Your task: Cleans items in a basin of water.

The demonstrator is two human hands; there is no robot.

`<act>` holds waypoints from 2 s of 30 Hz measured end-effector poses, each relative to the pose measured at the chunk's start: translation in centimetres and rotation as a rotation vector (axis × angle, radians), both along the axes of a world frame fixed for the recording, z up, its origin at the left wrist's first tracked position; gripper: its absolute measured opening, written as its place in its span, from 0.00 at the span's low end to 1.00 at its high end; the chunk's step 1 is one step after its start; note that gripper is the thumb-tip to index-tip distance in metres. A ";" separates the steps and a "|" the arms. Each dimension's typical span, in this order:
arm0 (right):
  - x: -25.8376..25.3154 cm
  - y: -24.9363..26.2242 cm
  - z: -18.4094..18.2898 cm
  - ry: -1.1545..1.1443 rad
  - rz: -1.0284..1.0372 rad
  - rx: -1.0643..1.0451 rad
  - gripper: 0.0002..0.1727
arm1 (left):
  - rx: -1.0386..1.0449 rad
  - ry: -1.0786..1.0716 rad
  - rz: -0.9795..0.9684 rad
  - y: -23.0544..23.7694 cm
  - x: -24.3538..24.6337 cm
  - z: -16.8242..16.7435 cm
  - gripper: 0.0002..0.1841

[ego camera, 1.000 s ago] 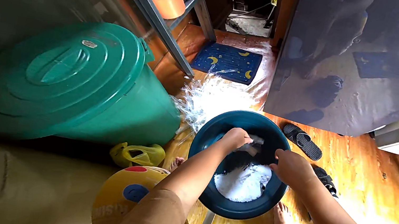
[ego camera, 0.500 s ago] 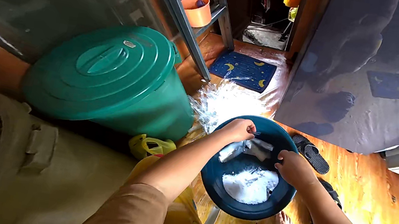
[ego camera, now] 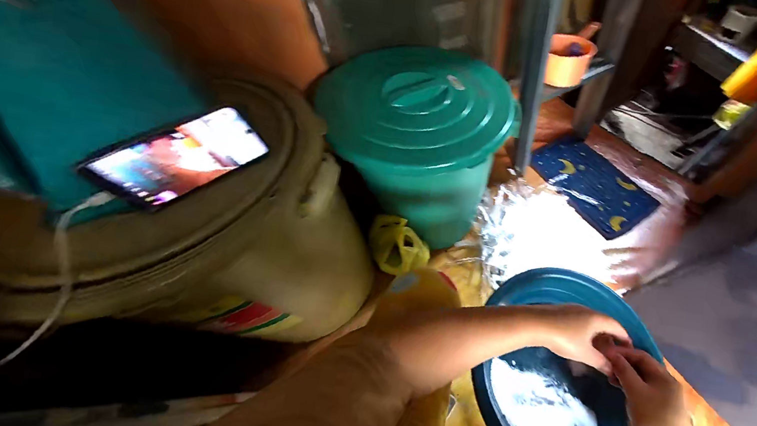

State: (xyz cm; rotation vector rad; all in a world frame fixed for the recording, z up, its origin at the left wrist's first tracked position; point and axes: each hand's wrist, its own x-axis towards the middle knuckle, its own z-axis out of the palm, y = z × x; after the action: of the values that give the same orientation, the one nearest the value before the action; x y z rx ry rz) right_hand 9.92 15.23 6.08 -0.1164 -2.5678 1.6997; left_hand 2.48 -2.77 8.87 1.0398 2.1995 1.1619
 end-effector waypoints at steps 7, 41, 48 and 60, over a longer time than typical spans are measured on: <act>-0.2 0.4 -0.7 -0.008 -0.133 -0.205 0.05 | -0.043 -0.014 0.019 0.7 -1.4 -0.2 0.14; -0.4 1.3 -1.0 -0.017 -0.199 -0.103 0.15 | -0.008 -0.124 0.030 2.4 -0.7 -0.6 0.21; 0.1 1.7 0.0 -0.078 -0.166 0.045 0.14 | 0.008 -0.229 0.085 1.9 -0.7 -0.6 0.17; 0.0 2.7 0.5 -0.203 -0.136 -0.198 0.08 | 0.029 -0.379 0.163 3.3 -1.0 -1.5 0.13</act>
State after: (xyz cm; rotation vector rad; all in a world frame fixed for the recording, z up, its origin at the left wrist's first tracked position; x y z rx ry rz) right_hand 9.92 17.93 6.55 -0.4854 -2.4480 1.9768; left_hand 1.50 0.51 7.37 0.5964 1.9952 1.3407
